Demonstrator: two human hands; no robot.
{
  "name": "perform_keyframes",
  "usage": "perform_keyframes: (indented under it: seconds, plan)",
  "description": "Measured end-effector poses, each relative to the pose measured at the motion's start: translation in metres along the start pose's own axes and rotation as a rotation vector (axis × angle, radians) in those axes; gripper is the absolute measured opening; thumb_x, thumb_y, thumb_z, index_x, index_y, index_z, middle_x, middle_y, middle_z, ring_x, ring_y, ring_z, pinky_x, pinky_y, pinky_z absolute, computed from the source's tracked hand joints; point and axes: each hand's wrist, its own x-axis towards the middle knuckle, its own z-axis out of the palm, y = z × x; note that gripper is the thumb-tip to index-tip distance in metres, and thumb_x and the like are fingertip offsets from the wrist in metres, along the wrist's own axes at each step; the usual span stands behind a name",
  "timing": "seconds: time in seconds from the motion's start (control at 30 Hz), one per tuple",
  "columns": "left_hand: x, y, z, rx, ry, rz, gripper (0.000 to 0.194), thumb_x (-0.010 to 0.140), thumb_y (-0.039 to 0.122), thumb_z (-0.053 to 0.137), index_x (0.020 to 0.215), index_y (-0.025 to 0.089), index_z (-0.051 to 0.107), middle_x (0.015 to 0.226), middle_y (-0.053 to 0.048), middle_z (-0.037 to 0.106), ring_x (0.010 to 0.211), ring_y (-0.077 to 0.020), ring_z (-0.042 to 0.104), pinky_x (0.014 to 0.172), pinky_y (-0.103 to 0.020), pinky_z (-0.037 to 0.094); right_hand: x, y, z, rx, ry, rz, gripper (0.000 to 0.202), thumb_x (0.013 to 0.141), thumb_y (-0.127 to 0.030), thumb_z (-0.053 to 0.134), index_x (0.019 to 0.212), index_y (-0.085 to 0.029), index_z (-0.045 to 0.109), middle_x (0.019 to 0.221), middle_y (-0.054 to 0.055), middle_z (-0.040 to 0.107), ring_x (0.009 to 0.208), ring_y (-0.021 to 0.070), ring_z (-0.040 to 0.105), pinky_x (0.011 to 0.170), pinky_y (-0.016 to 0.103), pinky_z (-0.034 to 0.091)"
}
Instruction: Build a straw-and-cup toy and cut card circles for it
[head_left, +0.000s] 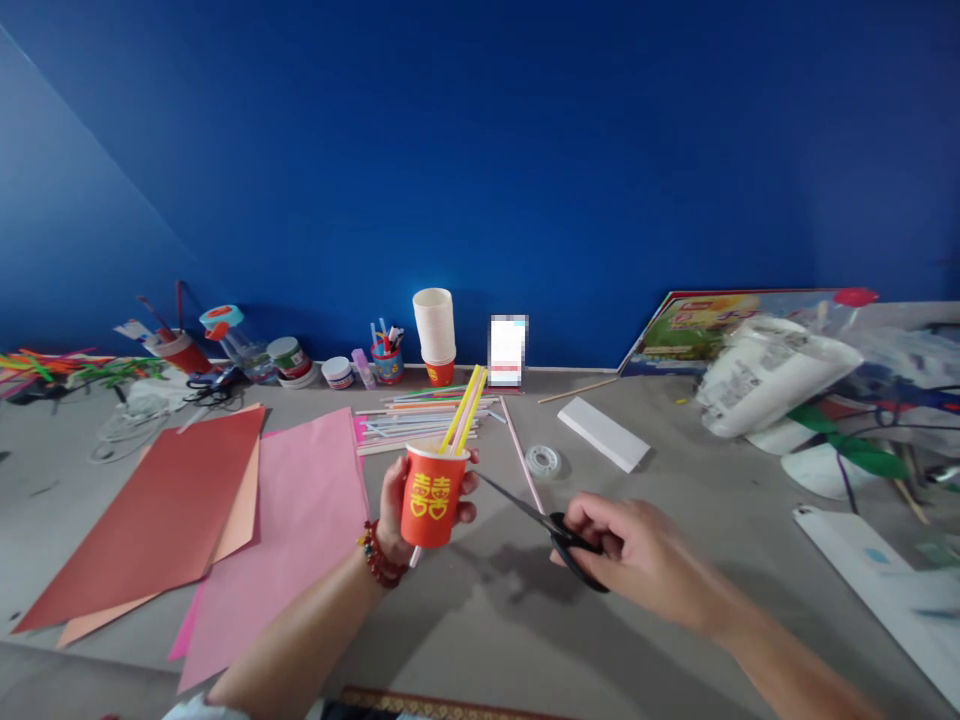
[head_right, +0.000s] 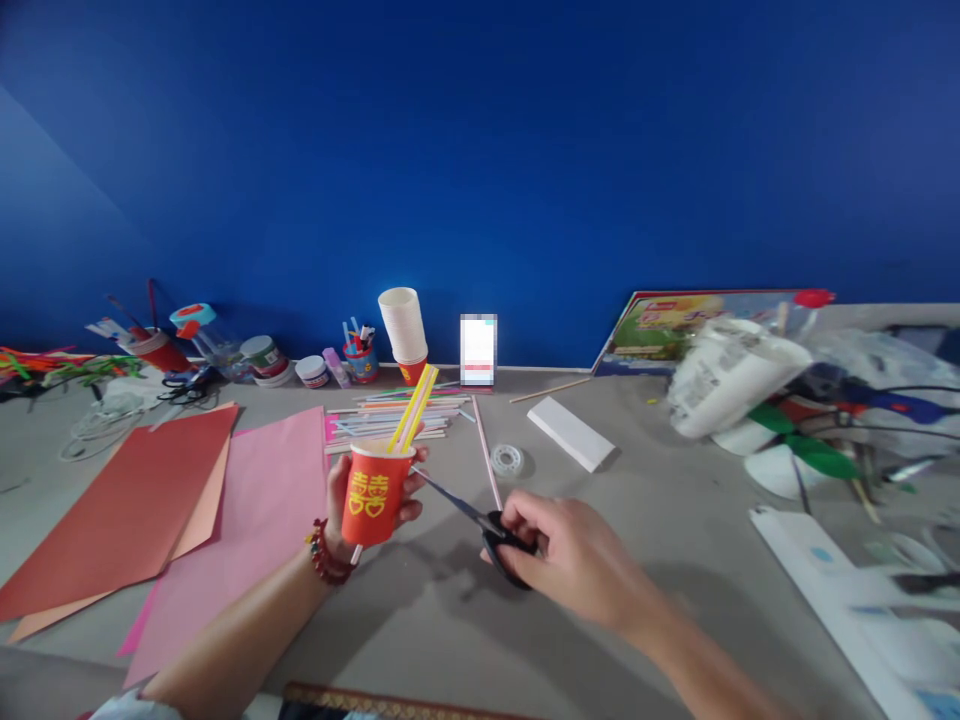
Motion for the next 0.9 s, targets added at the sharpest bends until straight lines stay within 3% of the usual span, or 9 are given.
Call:
perform_keyframes:
  seconds: [0.17,0.27,0.37,0.53,0.77,0.9]
  plan:
    - [-0.003,-0.001,-0.001,-0.173,-0.111,-0.025,0.109,0.056,0.068,0.078,0.147,0.027,0.035,0.105,-0.007,0.061,0.077,-0.0168,0.057,0.061,-0.027,0.05,0.002,-0.009,-0.003,-0.132,0.011,-0.042,0.009,0.082,-0.03,0.065,0.081,-0.022,0.062,0.067,-0.002,0.065,0.057,0.0121,0.052,0.05,0.021,0.033]
    - [-0.001,0.001,-0.002,-0.213,-0.139,-0.058,0.102,0.068,0.056,0.074,0.151,0.022,0.027,0.107,-0.009,0.064,0.085,-0.0223,0.061,0.067,-0.033,0.053,0.002,-0.01,-0.005,-0.17,0.016,-0.056,0.008,0.083,-0.031,0.063,0.082,-0.023,0.062,0.066,-0.003,0.065,0.056,0.0122,0.052,0.05,0.021,0.033]
    - [0.001,0.002,-0.001,-0.216,-0.15,-0.065,0.093,0.073,0.053,0.066,0.151,0.018,0.029,0.107,-0.012,0.065,0.081,-0.023,0.062,0.064,-0.034,0.052,0.001,-0.012,-0.008,-0.23,0.036,-0.085,0.006,0.081,-0.029,0.063,0.081,-0.023,0.061,0.066,-0.003,0.065,0.055,0.0124,0.052,0.05,0.022,0.032]
    - [0.0,0.0,0.002,-0.161,-0.192,-0.022,0.1,0.064,0.065,0.074,0.146,0.021,0.039,0.103,-0.01,0.065,0.071,-0.0179,0.06,0.058,-0.029,0.051,-0.002,-0.017,-0.009,-0.309,0.045,-0.114,0.005,0.08,-0.028,0.062,0.079,-0.023,0.061,0.065,-0.003,0.065,0.052,0.0124,0.051,0.052,0.023,0.031]
    - [-0.001,0.0,-0.003,0.0,-0.173,0.011,0.083,0.072,0.048,0.074,0.144,0.021,0.042,0.106,-0.011,0.064,0.081,-0.022,0.064,0.067,-0.034,0.056,-0.005,-0.022,-0.011,-0.395,0.035,-0.088,0.006,0.079,-0.028,0.063,0.079,-0.023,0.06,0.061,-0.004,0.065,0.051,0.0125,0.054,0.051,0.023,0.028]
    - [-0.001,0.003,-0.007,0.14,-0.157,0.038,0.073,0.075,0.041,0.073,0.139,0.019,0.047,0.107,-0.012,0.066,0.08,-0.0235,0.067,0.066,-0.034,0.057,-0.007,-0.021,-0.014,-0.63,0.118,-0.228,0.009,0.08,-0.029,0.064,0.077,-0.023,0.058,0.053,-0.005,0.061,0.047,0.014,0.056,0.05,0.026,0.023]
